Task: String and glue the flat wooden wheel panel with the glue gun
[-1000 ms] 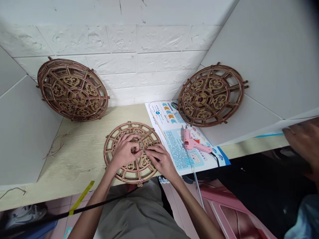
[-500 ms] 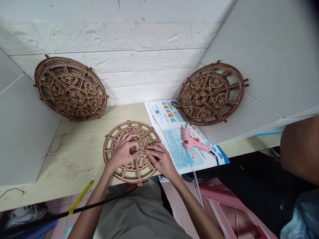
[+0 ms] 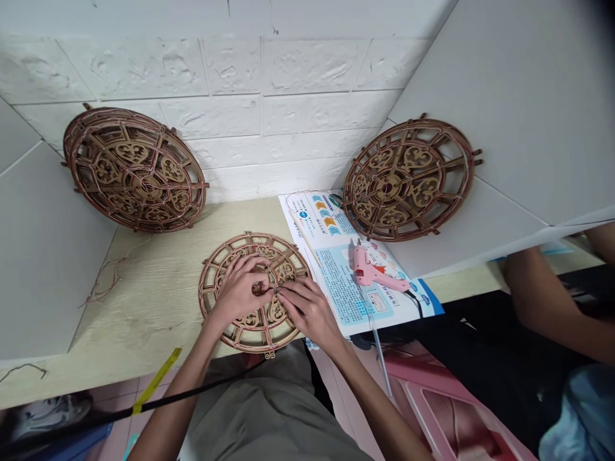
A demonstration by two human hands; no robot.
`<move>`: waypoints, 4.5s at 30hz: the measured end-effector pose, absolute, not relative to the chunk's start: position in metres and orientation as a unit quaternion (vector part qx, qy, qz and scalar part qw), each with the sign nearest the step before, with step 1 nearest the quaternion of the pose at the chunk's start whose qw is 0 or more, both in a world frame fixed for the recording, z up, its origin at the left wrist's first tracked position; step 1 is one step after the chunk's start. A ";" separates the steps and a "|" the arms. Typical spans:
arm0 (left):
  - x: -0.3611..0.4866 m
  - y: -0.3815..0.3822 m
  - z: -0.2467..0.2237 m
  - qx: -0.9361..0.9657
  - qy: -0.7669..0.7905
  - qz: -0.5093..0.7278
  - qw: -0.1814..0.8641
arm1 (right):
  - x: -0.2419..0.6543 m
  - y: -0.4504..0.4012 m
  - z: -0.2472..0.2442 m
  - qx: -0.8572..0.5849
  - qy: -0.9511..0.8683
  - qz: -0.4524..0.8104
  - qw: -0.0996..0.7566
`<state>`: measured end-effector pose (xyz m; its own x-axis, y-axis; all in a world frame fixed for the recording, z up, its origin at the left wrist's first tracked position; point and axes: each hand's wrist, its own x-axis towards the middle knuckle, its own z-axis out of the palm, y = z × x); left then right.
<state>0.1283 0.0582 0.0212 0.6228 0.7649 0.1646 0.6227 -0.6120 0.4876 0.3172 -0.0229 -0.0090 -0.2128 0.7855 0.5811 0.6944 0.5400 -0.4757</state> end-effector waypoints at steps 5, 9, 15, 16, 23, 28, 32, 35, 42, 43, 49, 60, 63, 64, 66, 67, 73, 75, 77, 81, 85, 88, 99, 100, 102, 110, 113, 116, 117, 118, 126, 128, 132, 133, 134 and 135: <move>0.128 0.057 0.021 0.879 0.397 0.179 0.197 | 0.318 -0.023 -0.011 -0.477 -0.769 0.056 0.422; 0.128 0.057 0.021 0.879 0.397 0.178 0.197 | 0.317 -0.023 -0.009 -0.481 -0.771 0.060 0.413; 0.128 0.057 0.021 0.881 0.393 0.177 0.195 | 0.317 -0.022 -0.012 -0.479 -0.762 0.069 0.432; 0.127 0.056 0.021 0.881 0.393 0.177 0.196 | 0.318 -0.022 -0.013 -0.476 -0.758 0.071 0.440; 0.127 0.056 0.022 0.880 0.393 0.178 0.199 | 0.318 -0.022 -0.013 -0.473 -0.744 0.074 0.466; 0.127 0.056 0.023 0.879 0.394 0.178 0.202 | 0.317 -0.021 -0.008 -0.475 -0.749 0.077 0.457; 0.127 0.056 0.024 0.879 0.395 0.181 0.195 | 0.317 -0.021 -0.007 -0.477 -0.750 0.073 0.452; 0.127 0.055 0.023 0.880 0.395 0.183 0.189 | 0.316 -0.021 -0.008 -0.474 -0.751 0.075 0.454; 0.128 0.054 0.023 0.881 0.397 0.183 0.184 | 0.317 -0.022 -0.009 -0.474 -0.751 0.085 0.453; 0.128 0.054 0.024 0.880 0.397 0.184 0.183 | 0.317 -0.022 -0.009 -0.473 -0.751 0.085 0.453; 0.128 0.054 0.024 0.880 0.399 0.180 0.185 | 0.317 -0.021 -0.011 -0.469 -0.747 0.081 0.464; 0.126 0.054 0.022 0.885 0.389 0.181 0.183 | 0.318 -0.020 -0.013 -0.478 -0.732 0.107 0.472; 0.127 0.054 0.022 0.883 0.393 0.183 0.181 | 0.318 -0.019 -0.013 -0.483 -0.733 0.109 0.467; 0.128 0.054 0.022 0.882 0.394 0.183 0.181 | 0.318 -0.019 -0.013 -0.485 -0.733 0.110 0.464; 0.128 0.054 0.022 0.882 0.395 0.184 0.180 | 0.317 -0.019 -0.012 -0.488 -0.733 0.111 0.461; 0.128 0.054 0.021 0.882 0.395 0.184 0.179 | 0.317 -0.019 -0.012 -0.489 -0.732 0.111 0.462; 0.127 0.055 0.022 0.884 0.390 0.178 0.187 | 0.315 -0.018 -0.014 -0.497 -0.720 0.117 0.471; 0.128 0.056 0.023 0.879 0.395 0.175 0.201 | 0.315 -0.018 -0.015 -0.496 -0.721 0.114 0.471; 0.130 0.056 0.024 0.867 0.416 0.179 0.210 | 0.315 -0.019 -0.016 -0.494 -0.727 0.109 0.464; 0.138 0.056 0.023 0.843 0.457 0.197 0.203 | 0.316 -0.020 -0.015 -0.494 -0.735 0.101 0.453; 0.142 0.055 0.020 0.842 0.464 0.205 0.184 | 0.315 -0.021 -0.013 -0.492 -0.735 0.101 0.455; 0.143 0.054 0.019 0.846 0.462 0.207 0.167 | 0.315 -0.021 -0.012 -0.492 -0.737 0.097 0.453; 0.144 0.050 0.024 0.861 0.450 0.183 0.150 | 0.314 -0.023 -0.009 -0.486 -0.734 0.085 0.467; 0.144 0.050 0.024 0.862 0.450 0.181 0.149 | 0.314 -0.023 -0.009 -0.487 -0.734 0.084 0.466; 0.144 0.049 0.025 0.864 0.446 0.179 0.149 | 0.314 -0.023 -0.010 -0.490 -0.734 0.083 0.463; 0.143 0.050 0.023 0.867 0.440 0.171 0.160 | 0.316 -0.024 -0.014 -0.491 -0.740 0.079 0.453; 0.143 0.050 0.021 0.869 0.438 0.170 0.156 | 0.316 -0.024 -0.013 -0.492 -0.740 0.081 0.452; 0.143 0.051 0.021 0.870 0.438 0.166 0.155 | 0.316 -0.023 -0.012 -0.491 -0.740 0.084 0.453; 0.142 0.051 0.021 0.870 0.439 0.164 0.157 | 0.316 -0.023 -0.012 -0.490 -0.739 0.085 0.455; 0.142 0.051 0.021 0.869 0.439 0.161 0.160 | 0.316 -0.023 -0.011 -0.488 -0.738 0.086 0.458; 0.142 0.052 0.022 0.868 0.441 0.151 0.170 | 0.316 -0.022 -0.011 -0.486 -0.735 0.088 0.464; 0.142 0.052 0.023 0.867 0.442 0.153 0.170 | 0.316 -0.022 -0.011 -0.487 -0.736 0.088 0.462; 0.144 0.052 0.022 0.863 0.449 0.153 0.174 | 0.316 -0.022 -0.012 -0.491 -0.737 0.093 0.456; 0.144 0.052 0.022 0.862 0.451 0.153 0.175 | 0.316 -0.022 -0.012 -0.491 -0.737 0.094 0.455; 0.144 0.052 0.022 0.860 0.454 0.152 0.175 | 0.316 -0.022 -0.013 -0.491 -0.738 0.094 0.454; 0.145 0.052 0.022 0.860 0.455 0.153 0.176 | 0.316 -0.022 -0.013 -0.491 -0.738 0.093 0.454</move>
